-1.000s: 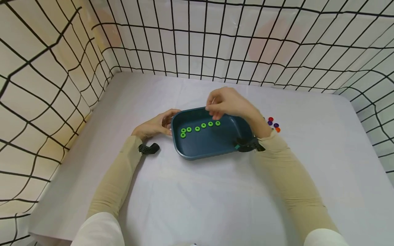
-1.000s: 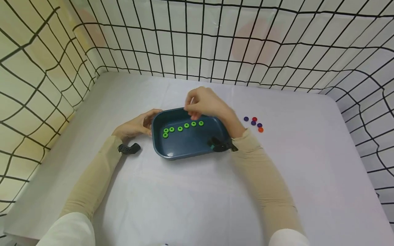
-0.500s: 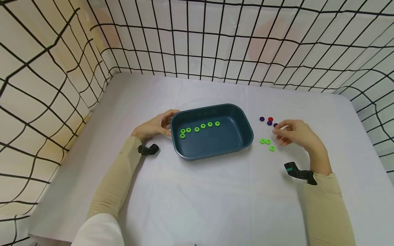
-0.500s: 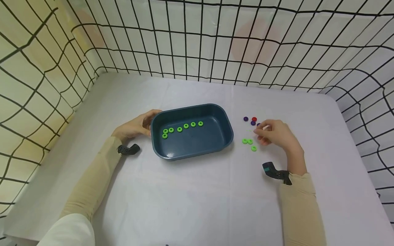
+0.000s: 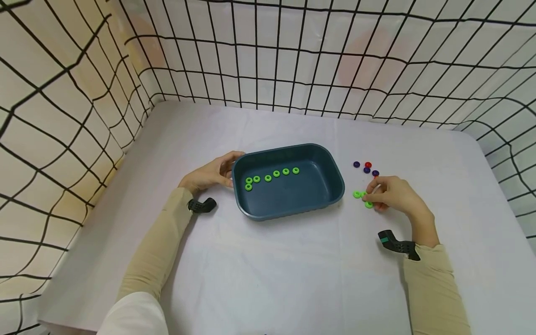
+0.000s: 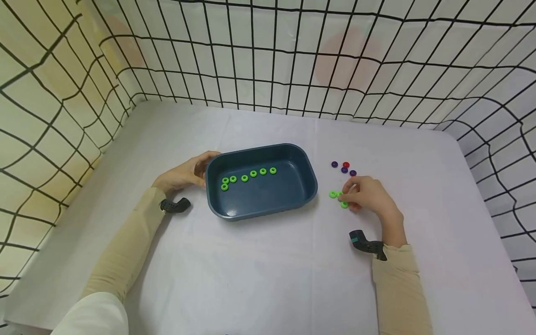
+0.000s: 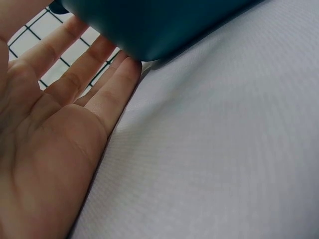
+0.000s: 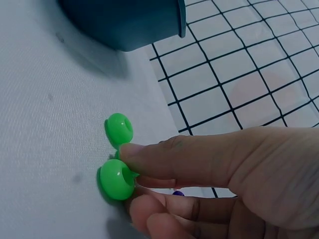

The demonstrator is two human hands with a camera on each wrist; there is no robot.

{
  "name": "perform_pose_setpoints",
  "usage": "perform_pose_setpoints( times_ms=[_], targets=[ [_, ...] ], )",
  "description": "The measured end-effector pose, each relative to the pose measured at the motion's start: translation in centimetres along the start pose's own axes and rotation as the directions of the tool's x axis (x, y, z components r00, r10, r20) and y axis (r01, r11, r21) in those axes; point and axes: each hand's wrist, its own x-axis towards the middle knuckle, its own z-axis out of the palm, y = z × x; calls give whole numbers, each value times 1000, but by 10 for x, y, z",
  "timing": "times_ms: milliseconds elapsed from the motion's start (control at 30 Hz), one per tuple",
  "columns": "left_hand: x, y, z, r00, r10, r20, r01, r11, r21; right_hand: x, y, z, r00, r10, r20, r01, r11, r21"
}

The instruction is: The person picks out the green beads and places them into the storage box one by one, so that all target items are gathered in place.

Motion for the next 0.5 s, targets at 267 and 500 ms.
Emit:
perform_pose_setpoints(
  times_ms=[267, 500],
  targets=[
    [1, -1, 0, 1000, 2, 2, -2, 1000, 4, 0, 0, 3, 1000, -25, -11, 25, 999, 48],
    [2, -1, -1, 1000, -2, 3, 2, 1000, -7, 0, 1, 4, 999, -41, -30, 42, 999, 27]
  ],
)
